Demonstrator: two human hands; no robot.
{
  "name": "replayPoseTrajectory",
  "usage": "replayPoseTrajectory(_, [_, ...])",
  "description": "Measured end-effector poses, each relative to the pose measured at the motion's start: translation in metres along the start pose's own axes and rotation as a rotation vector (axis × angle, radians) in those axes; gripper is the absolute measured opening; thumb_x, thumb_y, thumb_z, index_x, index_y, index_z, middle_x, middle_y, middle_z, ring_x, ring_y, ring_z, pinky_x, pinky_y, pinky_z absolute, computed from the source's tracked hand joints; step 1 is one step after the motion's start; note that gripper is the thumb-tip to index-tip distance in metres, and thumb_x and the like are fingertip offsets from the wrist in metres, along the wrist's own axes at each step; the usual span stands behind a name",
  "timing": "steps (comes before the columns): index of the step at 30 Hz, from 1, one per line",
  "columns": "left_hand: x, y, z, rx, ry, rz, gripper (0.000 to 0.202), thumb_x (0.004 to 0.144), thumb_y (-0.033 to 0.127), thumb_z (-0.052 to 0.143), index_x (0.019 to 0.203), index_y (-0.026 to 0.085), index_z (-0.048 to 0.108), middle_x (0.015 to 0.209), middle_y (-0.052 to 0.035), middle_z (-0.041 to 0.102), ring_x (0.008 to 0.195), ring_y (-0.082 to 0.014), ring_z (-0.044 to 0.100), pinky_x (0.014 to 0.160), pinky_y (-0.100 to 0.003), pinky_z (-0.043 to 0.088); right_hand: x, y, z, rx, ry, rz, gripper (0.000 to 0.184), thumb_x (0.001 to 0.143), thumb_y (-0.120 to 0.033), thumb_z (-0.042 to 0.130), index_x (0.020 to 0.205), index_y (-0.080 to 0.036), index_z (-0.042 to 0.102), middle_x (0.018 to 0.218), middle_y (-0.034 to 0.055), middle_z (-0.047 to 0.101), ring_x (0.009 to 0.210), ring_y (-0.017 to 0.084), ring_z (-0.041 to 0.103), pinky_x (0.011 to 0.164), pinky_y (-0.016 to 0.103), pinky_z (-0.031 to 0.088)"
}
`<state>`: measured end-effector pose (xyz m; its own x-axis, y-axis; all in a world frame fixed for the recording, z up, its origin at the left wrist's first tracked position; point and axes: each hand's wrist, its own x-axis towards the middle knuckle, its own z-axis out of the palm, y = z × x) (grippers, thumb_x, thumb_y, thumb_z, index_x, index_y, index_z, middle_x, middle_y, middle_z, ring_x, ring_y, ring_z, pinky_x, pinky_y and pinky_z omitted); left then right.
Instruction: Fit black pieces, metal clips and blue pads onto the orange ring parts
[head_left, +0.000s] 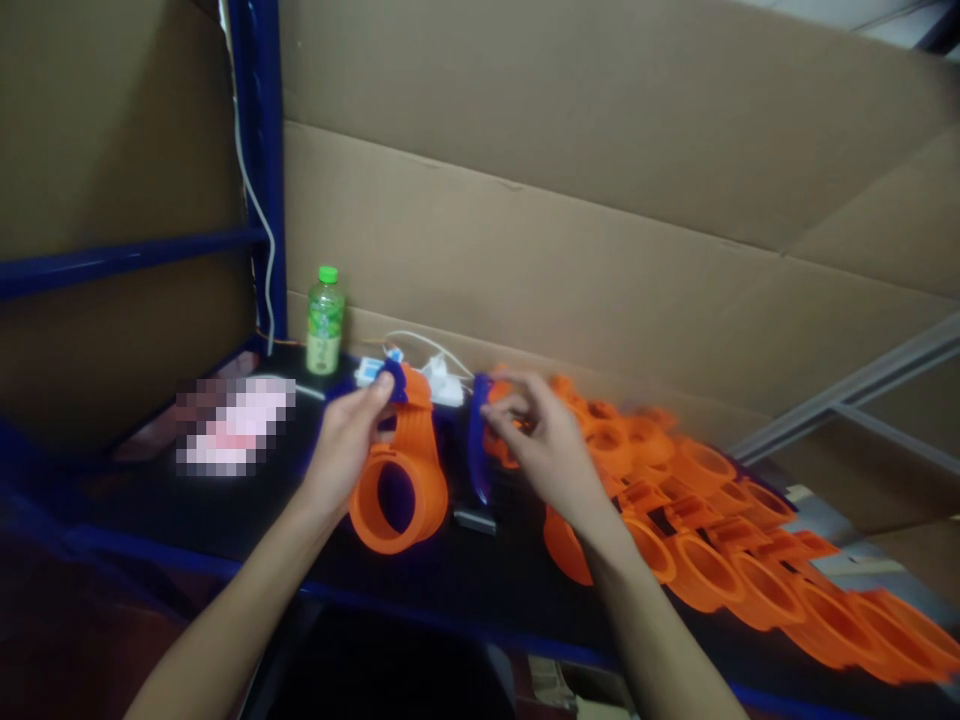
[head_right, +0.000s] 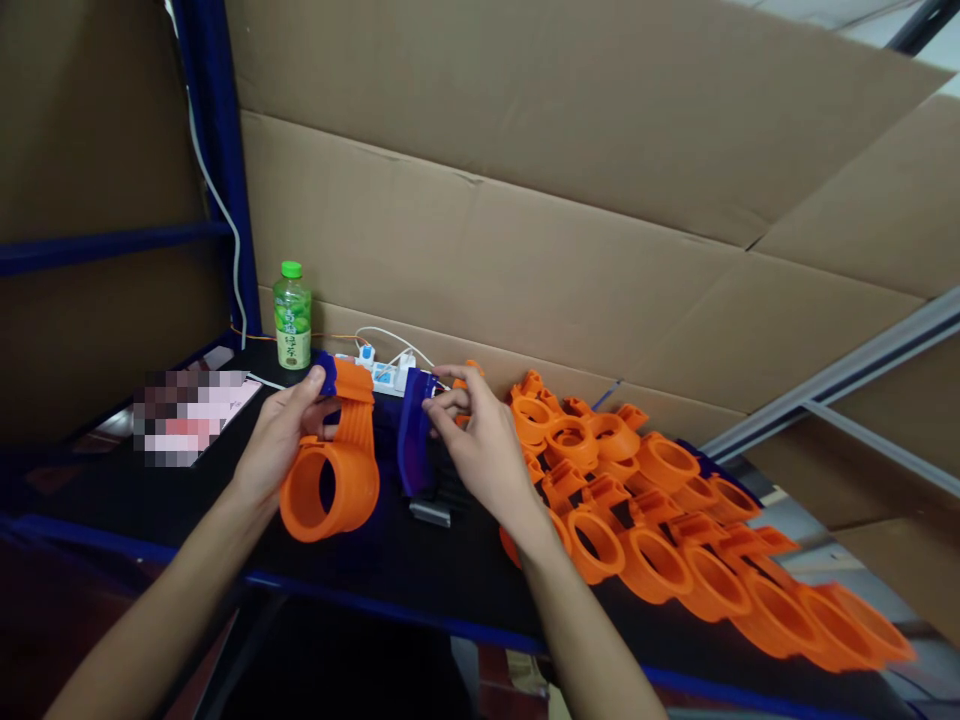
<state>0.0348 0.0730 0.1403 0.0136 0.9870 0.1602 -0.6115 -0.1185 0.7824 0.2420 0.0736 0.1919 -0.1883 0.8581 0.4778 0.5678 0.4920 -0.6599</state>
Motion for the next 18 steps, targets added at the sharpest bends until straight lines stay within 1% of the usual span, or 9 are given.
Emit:
replayPoseTrajectory(2, [-0.001, -0.003, 0.003, 0.01, 0.0, 0.003, 0.048, 0.084, 0.053, 0.071, 0.112, 0.014, 0.075, 0.1, -0.0138, 0.078, 0.084, -0.0269, 0.076, 0.067, -0.033, 0.06, -0.001, -0.003, 0.003, 0.075, -0.045, -0.014, 0.034, 0.093, -0.03, 0.059, 0.125, -0.021, 0.054, 0.075, -0.0016, 0.065, 0.067, 0.014, 0.064, 0.063, 0.025, 0.051])
replayPoseTrajectory(3, [-0.002, -0.004, 0.004, 0.017, 0.002, 0.002, 0.048, 0.084, 0.053, 0.072, 0.112, 0.014, 0.075, 0.098, -0.0134, 0.078, 0.084, -0.0271, 0.076, 0.067, -0.033, 0.06, -0.002, -0.006, 0.006, 0.074, -0.054, -0.023, 0.034, 0.093, -0.029, 0.058, 0.126, -0.022, 0.055, 0.076, -0.0016, 0.065, 0.067, 0.013, 0.063, 0.062, 0.025, 0.051])
replayPoseTrajectory(6, [-0.004, -0.008, 0.008, 0.023, 0.007, -0.019, 0.049, 0.082, 0.054, 0.073, 0.112, 0.014, 0.075, 0.095, -0.0123, 0.079, 0.082, -0.0274, 0.076, 0.067, -0.034, 0.061, -0.005, -0.015, 0.015, -0.027, -0.041, -0.049, 0.033, 0.094, -0.027, 0.058, 0.126, -0.023, 0.059, 0.076, -0.0013, 0.064, 0.066, 0.012, 0.06, 0.059, 0.022, 0.048])
replayPoseTrajectory(9, [-0.004, -0.01, 0.011, -0.004, 0.008, -0.047, 0.05, 0.082, 0.053, 0.074, 0.115, 0.015, 0.074, 0.095, -0.0116, 0.079, 0.08, -0.0266, 0.076, 0.068, -0.034, 0.061, -0.006, -0.022, 0.02, -0.123, -0.03, -0.086, 0.033, 0.094, -0.025, 0.056, 0.127, -0.025, 0.063, 0.076, -0.0017, 0.061, 0.066, 0.012, 0.057, 0.058, 0.022, 0.047])
replayPoseTrajectory(13, [-0.002, -0.01, 0.011, -0.042, 0.013, -0.051, 0.05, 0.081, 0.05, 0.076, 0.12, 0.018, 0.072, 0.093, -0.0092, 0.079, 0.078, -0.0245, 0.076, 0.068, -0.032, 0.061, -0.006, -0.025, 0.019, -0.171, -0.017, -0.115, 0.036, 0.095, -0.024, 0.053, 0.13, -0.026, 0.064, 0.076, -0.0013, 0.06, 0.065, 0.011, 0.055, 0.059, 0.023, 0.047])
replayPoseTrajectory(18, [-0.001, -0.01, 0.011, -0.038, 0.028, -0.037, 0.053, 0.081, 0.048, 0.077, 0.125, 0.02, 0.069, 0.091, -0.0078, 0.079, 0.071, -0.0215, 0.075, 0.061, -0.029, 0.06, -0.008, -0.024, 0.016, -0.181, -0.05, -0.119, 0.038, 0.096, -0.026, 0.053, 0.133, -0.024, 0.063, 0.078, -0.0003, 0.061, 0.066, 0.012, 0.055, 0.059, 0.024, 0.047])
